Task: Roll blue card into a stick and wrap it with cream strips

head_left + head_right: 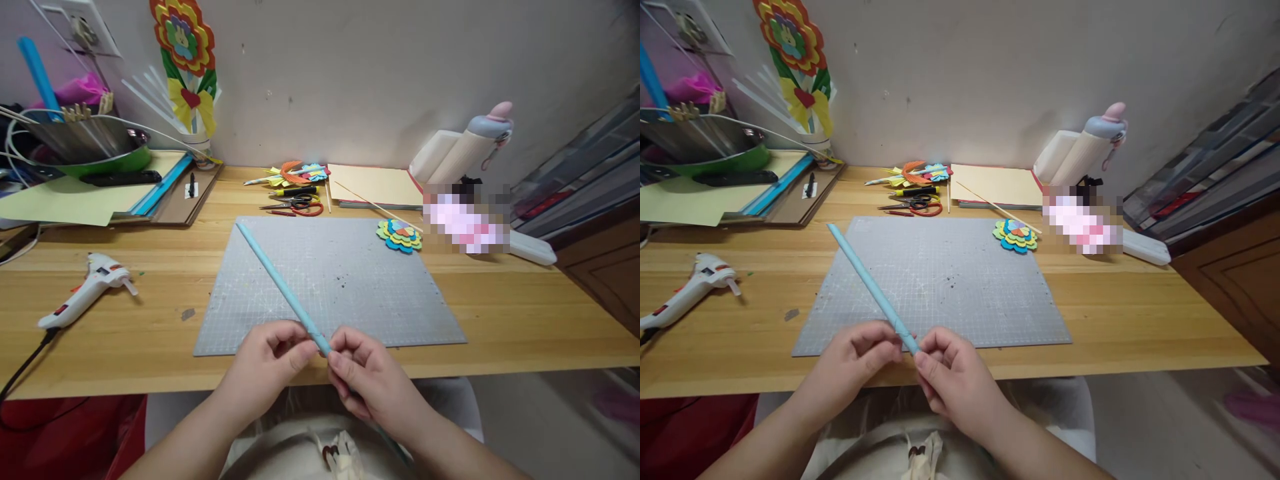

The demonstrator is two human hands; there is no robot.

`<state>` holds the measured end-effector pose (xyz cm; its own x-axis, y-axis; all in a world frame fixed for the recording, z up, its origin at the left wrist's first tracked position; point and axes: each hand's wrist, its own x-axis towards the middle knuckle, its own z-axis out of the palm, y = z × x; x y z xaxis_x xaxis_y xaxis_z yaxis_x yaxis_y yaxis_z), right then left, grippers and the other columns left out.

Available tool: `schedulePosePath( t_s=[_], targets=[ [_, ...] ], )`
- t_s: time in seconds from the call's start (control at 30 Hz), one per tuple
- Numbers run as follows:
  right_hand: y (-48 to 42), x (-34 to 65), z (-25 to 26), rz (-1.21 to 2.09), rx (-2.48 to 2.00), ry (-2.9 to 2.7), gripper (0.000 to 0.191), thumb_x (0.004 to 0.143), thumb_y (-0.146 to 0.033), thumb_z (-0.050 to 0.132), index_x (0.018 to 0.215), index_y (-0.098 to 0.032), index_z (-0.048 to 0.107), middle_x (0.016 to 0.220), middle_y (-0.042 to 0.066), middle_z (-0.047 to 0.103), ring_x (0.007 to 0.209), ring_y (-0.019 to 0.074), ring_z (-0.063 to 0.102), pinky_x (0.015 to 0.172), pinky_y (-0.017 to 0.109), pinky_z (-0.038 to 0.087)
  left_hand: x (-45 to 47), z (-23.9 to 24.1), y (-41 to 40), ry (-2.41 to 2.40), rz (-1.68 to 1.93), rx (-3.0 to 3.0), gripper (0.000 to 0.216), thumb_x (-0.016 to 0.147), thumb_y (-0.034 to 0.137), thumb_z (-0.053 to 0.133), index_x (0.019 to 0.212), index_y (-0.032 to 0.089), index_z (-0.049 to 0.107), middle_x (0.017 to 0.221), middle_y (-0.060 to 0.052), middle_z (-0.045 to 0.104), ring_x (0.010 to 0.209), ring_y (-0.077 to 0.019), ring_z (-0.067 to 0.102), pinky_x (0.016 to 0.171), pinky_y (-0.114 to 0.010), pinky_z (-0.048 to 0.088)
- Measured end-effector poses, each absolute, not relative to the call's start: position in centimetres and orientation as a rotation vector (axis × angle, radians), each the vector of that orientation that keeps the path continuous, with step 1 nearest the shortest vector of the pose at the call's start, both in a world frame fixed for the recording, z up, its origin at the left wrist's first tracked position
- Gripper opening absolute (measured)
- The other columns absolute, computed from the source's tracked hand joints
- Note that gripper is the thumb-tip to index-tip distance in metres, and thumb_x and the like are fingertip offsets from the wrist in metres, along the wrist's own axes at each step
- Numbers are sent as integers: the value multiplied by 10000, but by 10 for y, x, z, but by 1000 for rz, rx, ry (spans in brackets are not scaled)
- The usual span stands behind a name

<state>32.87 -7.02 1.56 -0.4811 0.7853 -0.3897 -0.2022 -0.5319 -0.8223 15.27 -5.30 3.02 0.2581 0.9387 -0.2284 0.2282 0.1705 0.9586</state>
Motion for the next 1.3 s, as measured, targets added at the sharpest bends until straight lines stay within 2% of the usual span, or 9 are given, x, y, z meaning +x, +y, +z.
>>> schedulePosePath(
  t_s=[0.1, 0.2, 0.5, 0.7, 1.13, 1.3],
  targets=[
    [-75, 326, 12, 1866, -1164, -1112, 326, 829, -476, 618, 777, -177, 500, 530, -95, 395, 412, 20, 317, 368, 128, 244, 155, 25, -53, 1326, 799, 1216, 504, 772, 595, 517, 522, 157, 532, 540, -4, 505, 566, -120, 441, 561, -246, 333],
    [-76, 324, 9, 1818, -1158, -1152, 310, 837, -464, 613, 791, -171, 525, 555, -90, 381, 440, 23, 324, 387, 131, 251, 158, 20, -54, 1296, 827, 1103, 495, 753, 600, 552, 542, 152, 549, 533, -5, 510, 536, -107, 416, 541, -240, 324],
    [-70, 327, 13, 2120, -972, -913, 327, 820, -455, 636, 778, -206, 428, 509, -111, 440, 305, -9, 197, 283, 110, 149, 156, 18, -54, 1192, 854, 1204, 444, 820, 519, 524, 608, 138, 610, 556, 2, 535, 527, -89, 436, 520, -219, 336],
    [-68, 332, 14, 2288, -830, -794, 267, 863, -405, 602, 818, -221, 413, 535, -100, 483, 290, -7, 208, 269, 103, 143, 155, 21, -54, 1240, 844, 1365, 434, 856, 464, 486, 590, 140, 599, 526, 14, 517, 513, -87, 447, 507, -215, 341],
    [-61, 342, 11, 2581, -595, -596, 221, 867, -386, 607, 886, -198, 493, 539, -87, 485, 293, -14, 181, 271, 87, 184, 147, 23, -54, 1155, 870, 1527, 392, 882, 391, 478, 578, 161, 571, 564, 1, 539, 574, -114, 502, 568, -224, 392],
    [-60, 343, 14, 2577, -601, -606, 227, 876, -405, 587, 898, -199, 494, 534, -93, 465, 296, -9, 147, 267, 100, 151, 146, 26, -55, 1159, 836, 1536, 322, 900, 362, 453, 732, 186, 664, 702, -23, 623, 705, -147, 562, 706, -255, 434]
  ],
)
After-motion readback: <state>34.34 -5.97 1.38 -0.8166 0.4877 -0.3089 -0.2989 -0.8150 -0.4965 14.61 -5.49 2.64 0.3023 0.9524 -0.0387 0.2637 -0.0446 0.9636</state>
